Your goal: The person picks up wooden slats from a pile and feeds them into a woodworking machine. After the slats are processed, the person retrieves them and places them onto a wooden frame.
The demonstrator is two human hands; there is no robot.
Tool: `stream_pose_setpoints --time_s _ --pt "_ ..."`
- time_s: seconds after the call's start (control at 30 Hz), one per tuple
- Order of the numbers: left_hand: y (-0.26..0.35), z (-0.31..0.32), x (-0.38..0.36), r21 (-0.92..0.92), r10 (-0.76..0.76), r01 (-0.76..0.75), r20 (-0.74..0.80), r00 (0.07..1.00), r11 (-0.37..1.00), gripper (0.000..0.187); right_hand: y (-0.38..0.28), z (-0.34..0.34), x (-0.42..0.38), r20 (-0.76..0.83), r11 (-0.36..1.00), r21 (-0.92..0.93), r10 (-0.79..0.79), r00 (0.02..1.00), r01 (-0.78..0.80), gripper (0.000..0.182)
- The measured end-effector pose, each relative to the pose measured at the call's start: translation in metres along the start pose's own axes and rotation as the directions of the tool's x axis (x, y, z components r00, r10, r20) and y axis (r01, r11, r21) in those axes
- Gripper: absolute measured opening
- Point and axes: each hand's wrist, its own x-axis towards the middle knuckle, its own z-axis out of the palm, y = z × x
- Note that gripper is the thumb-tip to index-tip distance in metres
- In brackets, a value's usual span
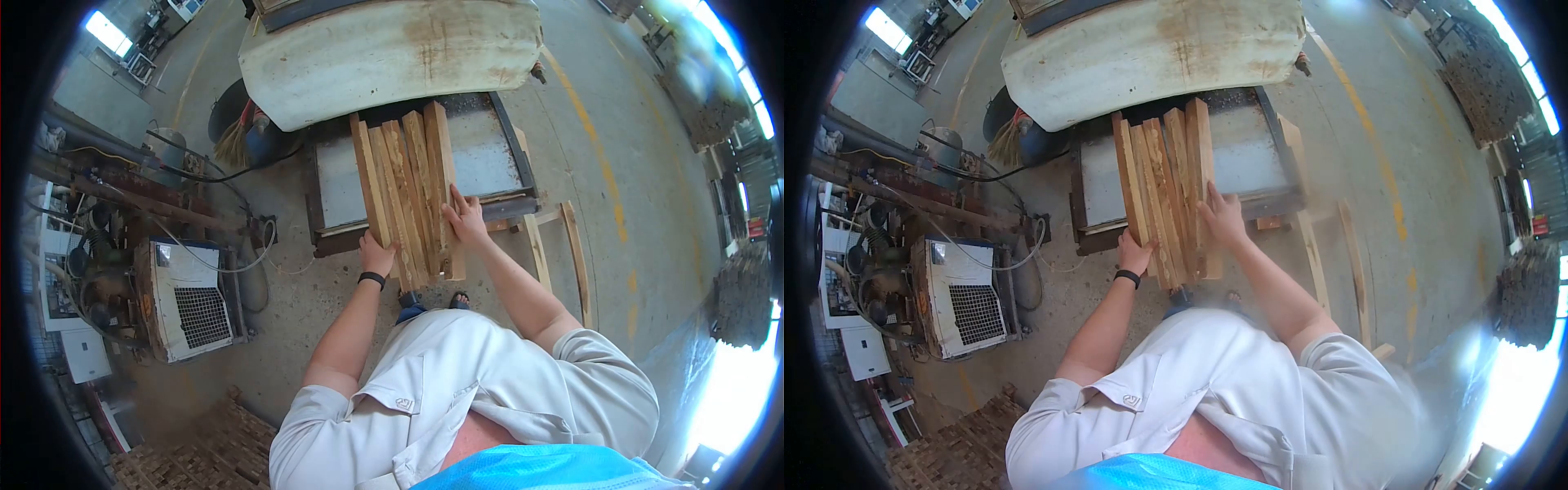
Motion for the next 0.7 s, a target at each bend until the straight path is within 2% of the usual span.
stream_pose_setpoints --time_s 0.03,0.1,0.13,0.2,0.23,0.3,0.33,0.4,0.43,0.47,0.5,0.53,0.57,0.6,0.63,0.67,0.7 --pt "0.000 0.000 -0.001 0.004 -0.003 0.003 0.000 1.000 1.000 0.084 -0.002 -0.002 -0.001 0.003 1.000 0.004 0.001 1.000 -0.001 0.065" --pt "-0.002 0.001 0.001 -0.015 0.034 -0.034 0.011 0.999 0.999 0.087 0.002 -0.004 0.000 -0.004 0.970 -0.223 0.095 0.995 -0.094 0.062" --pt "-0.002 0.003 0.000 -0.011 0.034 -0.034 0.011 0.999 0.999 0.087 0.007 -0.006 0.001 -0.004 0.971 -0.219 0.096 0.995 -0.095 0.062" --pt "0.006 0.006 -0.002 -0.019 0.062 -0.062 0.029 0.998 0.998 0.089 0.033 -0.006 0.009 -0.003 0.985 -0.078 0.154 0.988 -0.154 0.058" --pt "0.008 0.009 -0.002 -0.017 0.060 -0.059 0.028 0.998 0.998 0.089 0.044 -0.004 0.014 0.000 0.985 -0.077 0.154 0.988 -0.153 0.058" --pt "0.010 0.017 0.001 -0.063 0.105 -0.103 0.027 0.994 0.993 0.091 0.058 -0.005 0.018 0.032 0.999 -0.004 0.044 0.998 -0.044 0.062" --pt "0.010 0.019 0.003 -0.071 0.088 -0.085 0.043 0.995 0.994 0.094 0.067 -0.008 0.017 0.035 0.999 -0.003 0.043 0.998 -0.043 0.062" --pt "0.006 0.025 0.003 -0.085 0.097 -0.095 0.017 0.995 0.992 0.099 0.075 -0.015 0.013 0.108 0.931 0.352 0.067 0.992 -0.101 0.065" --pt "0.004 0.027 0.003 -0.101 0.108 -0.108 -0.006 0.994 0.989 0.104 0.079 -0.015 0.007 0.111 0.930 0.353 0.063 0.992 -0.098 0.065" --pt "0.006 0.029 -0.004 -0.101 0.107 -0.107 -0.010 0.994 0.989 0.104 0.081 -0.016 -0.005 0.086 0.939 0.345 -0.031 0.996 -0.001 0.071" --pt "0.009 0.031 -0.017 -0.004 0.250 -0.251 -0.092 0.964 0.968 0.110 0.083 -0.018 -0.018 0.062 0.938 0.334 -0.124 0.990 0.096 0.077" --pt "0.012 0.034 -0.031 0.106 0.393 -0.380 -0.157 0.906 0.919 0.116 0.085 -0.020 -0.034 0.063 0.937 0.334 -0.126 0.990 0.098 0.077" --pt "0.020 0.033 -0.048 0.108 0.393 -0.380 -0.160 0.906 0.919 0.116 0.085 -0.024 -0.052 0.071 0.930 0.104 -0.360 0.930 0.352 0.085" --pt "0.030 0.031 -0.067 0.261 0.417 -0.402 -0.002 0.909 0.877 0.121 0.083 -0.029 -0.067 0.133 0.807 -0.123 -0.563 0.815 0.578 0.093" --pt "0.035 0.031 -0.081 0.400 0.407 -0.436 0.159 0.899 0.806 0.126 0.070 -0.038 -0.081 0.132 0.805 -0.122 -0.567 0.813 0.581 0.093" --pt "0.031 0.039 -0.087 0.427 0.394 -0.468 0.254 0.883 0.774 0.127 0.050 -0.047 -0.096 0.235 0.827 -0.173 -0.493 0.838 0.535 0.095" --pt "0.032 0.042 -0.091 0.430 0.389 -0.463 0.252 0.886 0.775 0.127 0.039 -0.051 -0.106 0.332 0.841 -0.227 -0.407 0.851 0.491 0.096"
